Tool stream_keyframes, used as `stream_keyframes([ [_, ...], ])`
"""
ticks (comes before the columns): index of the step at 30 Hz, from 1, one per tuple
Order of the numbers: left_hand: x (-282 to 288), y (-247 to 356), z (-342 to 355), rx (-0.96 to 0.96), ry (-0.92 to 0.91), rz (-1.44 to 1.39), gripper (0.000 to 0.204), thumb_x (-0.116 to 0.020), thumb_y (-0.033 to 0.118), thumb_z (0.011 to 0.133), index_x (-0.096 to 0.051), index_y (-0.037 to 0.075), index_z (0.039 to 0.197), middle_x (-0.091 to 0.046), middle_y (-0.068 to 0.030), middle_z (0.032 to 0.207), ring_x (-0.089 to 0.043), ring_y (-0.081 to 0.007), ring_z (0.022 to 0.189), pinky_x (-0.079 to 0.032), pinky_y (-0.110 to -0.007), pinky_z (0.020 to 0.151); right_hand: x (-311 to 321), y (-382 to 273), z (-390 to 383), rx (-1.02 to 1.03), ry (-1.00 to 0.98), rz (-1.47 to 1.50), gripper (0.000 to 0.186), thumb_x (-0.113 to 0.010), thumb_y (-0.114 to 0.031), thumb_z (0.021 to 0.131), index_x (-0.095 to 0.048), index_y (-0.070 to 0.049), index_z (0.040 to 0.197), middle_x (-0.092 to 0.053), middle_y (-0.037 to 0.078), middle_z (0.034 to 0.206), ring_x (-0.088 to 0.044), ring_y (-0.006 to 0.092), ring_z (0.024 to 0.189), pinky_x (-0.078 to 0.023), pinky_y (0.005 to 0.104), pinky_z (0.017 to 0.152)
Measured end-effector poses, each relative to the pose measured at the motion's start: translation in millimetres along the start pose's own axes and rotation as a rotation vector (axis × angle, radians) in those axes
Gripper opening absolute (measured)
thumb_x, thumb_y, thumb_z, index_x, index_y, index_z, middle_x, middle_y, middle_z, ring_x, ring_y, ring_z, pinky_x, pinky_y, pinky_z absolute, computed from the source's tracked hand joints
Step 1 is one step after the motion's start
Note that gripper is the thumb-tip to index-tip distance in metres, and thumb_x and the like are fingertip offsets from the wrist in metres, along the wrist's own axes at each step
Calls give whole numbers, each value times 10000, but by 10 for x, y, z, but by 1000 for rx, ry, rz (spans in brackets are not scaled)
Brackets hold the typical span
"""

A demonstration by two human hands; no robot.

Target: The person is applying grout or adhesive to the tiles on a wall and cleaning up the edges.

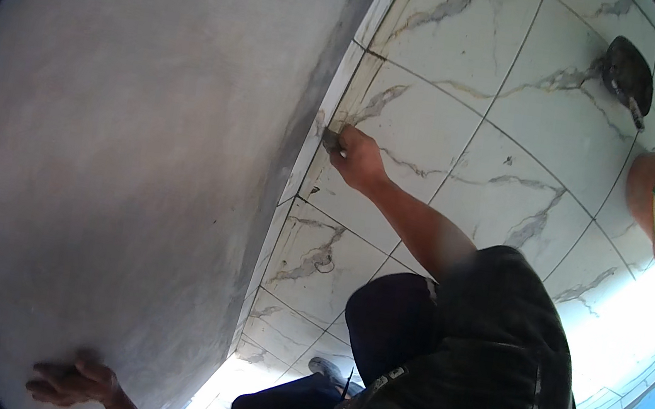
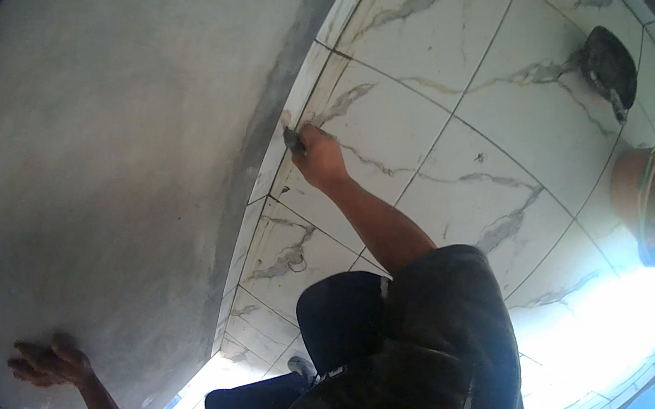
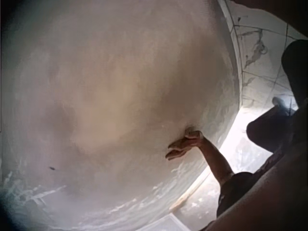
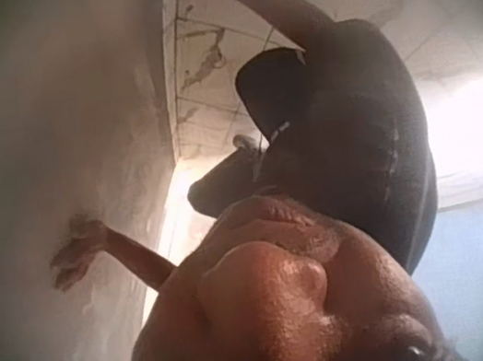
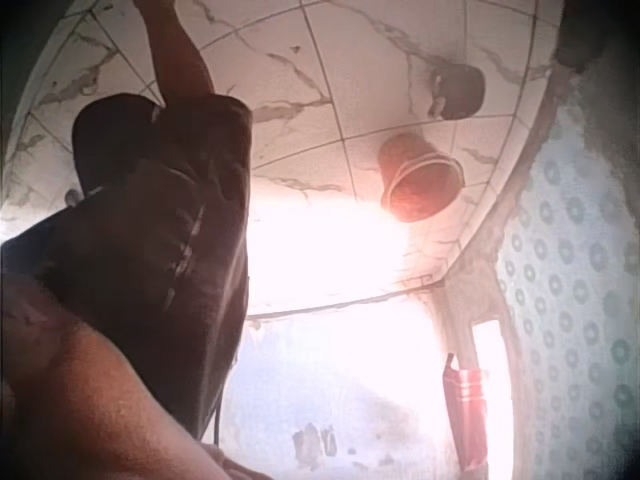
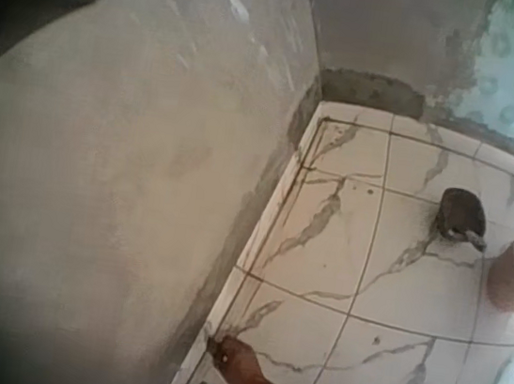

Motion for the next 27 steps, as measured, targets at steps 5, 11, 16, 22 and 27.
stream_keyframes([
  [5,-1,-24,-126,84,0,-59,609,-319,468,1011,-452,32,1416,-330,-248,1507,-249,-386,1428,-187,-551,1143,1070,-61,-314,-247,130,-27,255,-707,-94,753,-531,-15,920,-647,157,790,-674,291,797,-521,360,702],
  [11,-2,-118,-115,117,112,-155,512,-382,389,1016,-510,20,1347,-445,-244,1422,-388,-400,1348,-318,-541,1089,2591,-463,56,-98,444,-275,331,-730,-225,761,-567,10,927,-660,191,857,-633,267,765,-503,387,691],
  [16,56,-136,-100,182,286,-485,450,-455,333,1003,-546,-16,1271,-444,-246,1410,-447,-409,1296,-381,-537,1056,3654,-1431,424,-63,410,-200,223,-714,-164,805,-583,2,879,-655,103,837,-631,181,741,-509,299,715],
  [22,-55,-102,-228,302,245,-853,575,-383,413,1021,-380,-5,1415,-159,-266,1562,-171,-433,1434,-90,-626,1131,4370,-2299,506,-144,327,118,210,-703,-115,835,-537,-43,941,-604,48,767,-569,118,668,-465,256,641],
  [27,90,-122,-10,641,472,-546,478,-402,459,1012,-540,76,1263,-363,-227,1462,-222,-398,1427,-146,-620,1133,4667,-1954,777,-136,211,62,204,-702,-101,827,-550,-25,939,-603,48,790,-596,128,718,-492,261,658],
])
Point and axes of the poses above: each hand's wrist, its own z-axis towards the middle knuckle, its own x-axis out of the back of the hand, y = z × x, the point moved 3 cm from there along z, towards the middle knuckle
